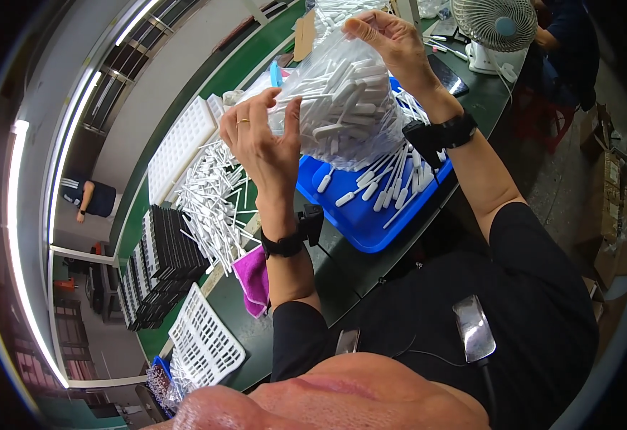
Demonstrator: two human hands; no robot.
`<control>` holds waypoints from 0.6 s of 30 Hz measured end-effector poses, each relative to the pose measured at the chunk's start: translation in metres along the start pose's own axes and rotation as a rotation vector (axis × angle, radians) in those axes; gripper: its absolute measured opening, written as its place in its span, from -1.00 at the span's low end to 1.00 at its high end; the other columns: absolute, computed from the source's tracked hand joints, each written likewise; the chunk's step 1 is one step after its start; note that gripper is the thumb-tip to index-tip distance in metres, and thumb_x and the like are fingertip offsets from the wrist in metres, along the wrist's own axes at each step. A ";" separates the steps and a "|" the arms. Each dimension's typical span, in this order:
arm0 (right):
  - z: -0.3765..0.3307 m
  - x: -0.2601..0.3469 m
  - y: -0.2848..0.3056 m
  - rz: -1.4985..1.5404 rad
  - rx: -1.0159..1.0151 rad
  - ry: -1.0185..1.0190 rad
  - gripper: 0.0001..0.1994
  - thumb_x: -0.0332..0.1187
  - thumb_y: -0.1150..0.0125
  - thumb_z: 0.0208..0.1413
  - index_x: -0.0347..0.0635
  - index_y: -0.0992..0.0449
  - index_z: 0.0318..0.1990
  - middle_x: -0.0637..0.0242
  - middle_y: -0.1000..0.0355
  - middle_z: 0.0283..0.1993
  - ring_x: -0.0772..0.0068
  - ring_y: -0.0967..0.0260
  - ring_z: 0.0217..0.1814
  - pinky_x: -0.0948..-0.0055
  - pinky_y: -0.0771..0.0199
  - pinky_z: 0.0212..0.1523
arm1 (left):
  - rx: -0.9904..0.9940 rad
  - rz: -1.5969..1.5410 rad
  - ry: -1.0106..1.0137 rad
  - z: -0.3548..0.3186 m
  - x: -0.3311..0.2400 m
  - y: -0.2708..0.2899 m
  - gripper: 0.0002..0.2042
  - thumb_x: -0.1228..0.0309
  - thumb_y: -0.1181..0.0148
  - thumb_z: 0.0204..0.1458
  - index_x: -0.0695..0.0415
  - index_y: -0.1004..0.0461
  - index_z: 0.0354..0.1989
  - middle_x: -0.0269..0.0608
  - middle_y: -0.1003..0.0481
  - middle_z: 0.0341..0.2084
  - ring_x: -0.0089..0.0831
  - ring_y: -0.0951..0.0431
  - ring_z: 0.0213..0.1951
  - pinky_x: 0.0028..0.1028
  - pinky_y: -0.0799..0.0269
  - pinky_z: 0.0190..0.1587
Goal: Packaging cotton swabs into plastic bags at a workstation.
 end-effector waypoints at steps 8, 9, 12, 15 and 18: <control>-0.002 0.002 0.002 0.007 0.001 -0.005 -0.77 -0.19 -0.13 0.29 -0.15 -0.58 -0.19 0.46 -0.51 -0.25 0.67 -0.39 -0.12 0.63 -0.30 0.05 | 0.090 0.137 0.116 -0.006 0.002 0.011 -0.77 0.22 -0.40 -0.06 0.06 -0.58 -0.30 -0.28 -0.50 -0.32 -0.28 -0.42 -0.14 -0.30 -0.18 0.06; -0.002 0.001 0.002 0.016 -0.001 -0.009 -0.77 -0.19 -0.13 0.29 -0.15 -0.58 -0.20 0.46 -0.51 -0.25 0.67 -0.39 -0.12 0.63 -0.30 0.05 | 0.079 0.154 0.117 -0.006 0.002 0.012 -0.77 0.22 -0.39 -0.06 0.06 -0.58 -0.31 -0.28 -0.50 -0.32 -0.28 -0.41 -0.14 -0.30 -0.18 0.06; -0.001 0.001 0.000 0.023 -0.007 -0.007 -0.76 -0.18 -0.13 0.29 -0.15 -0.57 -0.20 0.46 -0.51 -0.25 0.67 -0.39 -0.13 0.63 -0.30 0.05 | 0.058 0.188 0.118 -0.006 0.004 0.015 -0.77 0.21 -0.39 -0.05 0.06 -0.58 -0.31 -0.29 -0.51 -0.31 -0.28 -0.41 -0.15 -0.30 -0.19 0.05; -0.001 0.001 -0.001 0.021 -0.007 -0.002 -0.76 -0.17 -0.13 0.29 -0.15 -0.57 -0.20 0.46 -0.51 -0.26 0.68 -0.39 -0.14 0.63 -0.30 0.04 | 0.231 -0.036 0.251 -0.004 0.008 0.011 -0.76 0.24 -0.39 -0.06 0.07 -0.58 -0.28 -0.26 -0.52 -0.27 -0.28 -0.42 -0.12 -0.29 -0.19 0.07; -0.002 0.003 -0.001 0.009 -0.003 0.008 -0.75 -0.16 -0.13 0.29 -0.15 -0.57 -0.20 0.47 -0.50 -0.26 0.68 -0.38 -0.14 0.64 -0.31 0.02 | 0.109 -0.063 0.167 -0.003 0.009 0.010 -0.78 0.28 -0.39 -0.05 0.10 -0.57 -0.29 -0.25 -0.53 -0.26 -0.27 -0.43 -0.09 -0.27 -0.19 0.10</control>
Point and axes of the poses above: each hand's wrist, its own z-axis towards the middle knuckle, its own y-axis out of the back of the hand, x = y × z, the point moved 1 cm from there along z, towards the middle knuckle
